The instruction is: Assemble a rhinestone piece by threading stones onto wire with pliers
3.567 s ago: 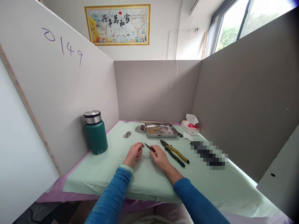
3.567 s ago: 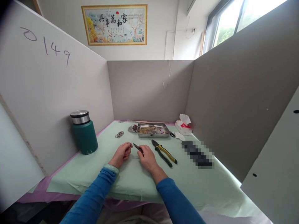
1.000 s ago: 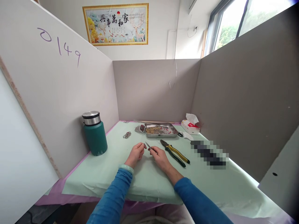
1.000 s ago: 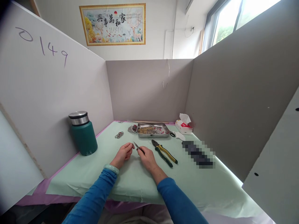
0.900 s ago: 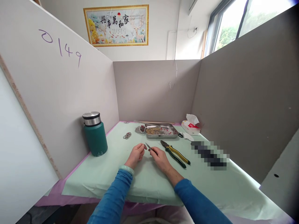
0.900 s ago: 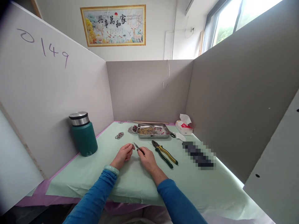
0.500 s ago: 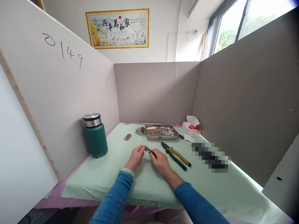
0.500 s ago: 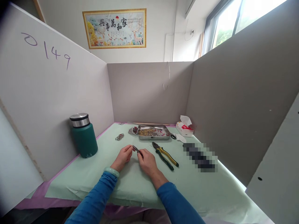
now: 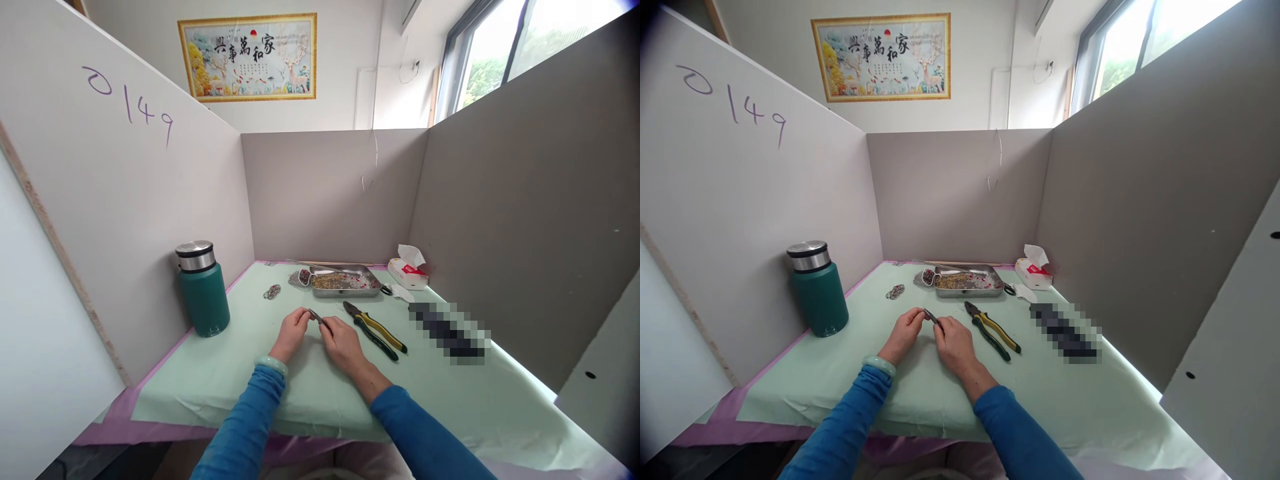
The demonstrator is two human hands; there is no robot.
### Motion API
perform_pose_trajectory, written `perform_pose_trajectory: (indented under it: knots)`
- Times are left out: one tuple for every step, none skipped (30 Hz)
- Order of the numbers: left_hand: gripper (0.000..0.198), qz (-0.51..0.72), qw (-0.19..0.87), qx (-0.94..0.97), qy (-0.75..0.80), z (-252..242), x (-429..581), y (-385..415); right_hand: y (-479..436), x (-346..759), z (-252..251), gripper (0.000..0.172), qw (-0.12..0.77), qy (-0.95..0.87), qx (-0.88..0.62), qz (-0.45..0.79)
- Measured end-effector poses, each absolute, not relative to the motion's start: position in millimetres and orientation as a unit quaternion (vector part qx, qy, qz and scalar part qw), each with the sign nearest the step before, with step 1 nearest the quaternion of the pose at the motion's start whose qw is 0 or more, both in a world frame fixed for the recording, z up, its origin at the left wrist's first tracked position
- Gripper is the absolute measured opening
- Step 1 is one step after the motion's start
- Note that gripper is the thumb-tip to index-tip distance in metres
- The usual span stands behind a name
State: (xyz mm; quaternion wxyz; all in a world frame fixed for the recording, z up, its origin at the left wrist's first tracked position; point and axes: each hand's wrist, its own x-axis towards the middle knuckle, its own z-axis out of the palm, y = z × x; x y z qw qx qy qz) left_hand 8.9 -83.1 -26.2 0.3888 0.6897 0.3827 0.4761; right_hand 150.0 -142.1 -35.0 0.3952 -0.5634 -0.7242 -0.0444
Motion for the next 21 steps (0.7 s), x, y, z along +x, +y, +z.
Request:
perform_pose_trajectory:
  knots:
    - [0.027, 0.475, 0.385, 0.692, 0.384, -26.0, 8.8, -83.3, -142.1, 150.0, -35.1, 0.021, 0.395, -0.723, -0.564, -0.047]
    - [0.028, 0.473, 0.382, 0.694, 0.387, -25.6, 8.8, -83.7, -142.2, 149.8, -35.1, 0.021, 0.396, -0.722, -0.565, -0.05]
    - [0.028, 0.473, 0.377, 0.695, 0.389, -24.9, 8.7, -84.3, -142.1, 149.6, -35.1, 0.021, 0.397, -0.72, -0.566, -0.054]
    - [0.027, 0.473, 0.373, 0.696, 0.391, -24.0, 8.7, -85.1, -142.0, 149.3, -35.1, 0.02, 0.398, -0.719, -0.567, -0.058]
    - [0.027, 0.473, 0.368, 0.698, 0.392, -22.9, 8.8, -86.1, -141.7, 149.0, -35.1, 0.02, 0.4, -0.716, -0.569, -0.062]
    - [0.026, 0.473, 0.362, 0.7, 0.393, -21.8, 8.9, -87.1, -141.3, 148.8, -35.2, 0.021, 0.402, -0.712, -0.572, -0.065]
    - [0.024, 0.472, 0.358, 0.702, 0.394, -20.7, 9.1, -88.1, -140.9, 148.6, -35.3, 0.021, 0.405, -0.708, -0.575, -0.068]
    - [0.024, 0.472, 0.355, 0.704, 0.395, -19.9, 9.4, -89.0, -140.4, 148.6, -35.4, 0.022, 0.408, -0.704, -0.577, -0.07]
    - [0.023, 0.471, 0.353, 0.705, 0.397, -19.4, 9.6, -89.6, -139.8, 148.8, -35.7, 0.022, 0.411, -0.701, -0.579, -0.07]
    - [0.024, 0.47, 0.354, 0.704, 0.398, -19.2, 9.9, -89.9, -139.3, 149.1, -36.0, 0.023, 0.413, -0.699, -0.58, -0.07]
    - [0.024, 0.47, 0.357, 0.702, 0.399, -19.4, 10.0, -89.9, -138.8, 149.4, -36.5, 0.022, 0.415, -0.697, -0.58, -0.069]
    - [0.026, 0.47, 0.361, 0.699, 0.4, -20.0, 10.1, -89.6, -138.3, 149.9, -37.0, 0.022, 0.417, -0.697, -0.579, -0.067]
    - [0.027, 0.471, 0.366, 0.696, 0.4, -20.8, 10.1, -89.0, -137.9, 150.4, -37.5, 0.021, 0.418, -0.698, -0.578, -0.065]
    - [0.027, 0.473, 0.371, 0.692, 0.4, -21.7, 10.0, -88.2, -137.5, 150.8, -38.0, 0.021, 0.418, -0.699, -0.576, -0.063]
    - [0.028, 0.474, 0.376, 0.689, 0.399, -22.7, 9.7, -87.4, -137.3, 151.1, -38.4, 0.02, 0.418, -0.702, -0.574, -0.06]
    - [0.028, 0.476, 0.38, 0.686, 0.398, -23.5, 9.4, -86.6, -137.1, 151.3, -38.6, 0.02, 0.416, -0.706, -0.571, -0.057]
    - [0.027, 0.477, 0.385, 0.683, 0.397, -24.1, 9.1, -86.0, -137.2, 151.4, -38.8, 0.019, 0.414, -0.71, -0.567, -0.054]
    - [0.027, 0.478, 0.389, 0.68, 0.396, -24.6, 8.8, -85.5, -137.3, 151.4, -38.7, 0.018, 0.412, -0.714, -0.564, -0.052]
    - [0.026, 0.479, 0.392, 0.678, 0.396, -24.8, 8.5, -85.1, -137.7, 151.3, -38.4, 0.018, 0.41, -0.718, -0.561, -0.051]
    - [0.025, 0.48, 0.395, 0.676, 0.395, -24.8, 8.3, -85.0, -138.2, 151.0, -38.0, 0.017, 0.408, -0.721, -0.558, -0.051]
    - [0.024, 0.481, 0.397, 0.674, 0.395, -24.7, 8.2, -84.9, -138.8, 150.7, -37.5, 0.017, 0.406, -0.723, -0.557, -0.051]
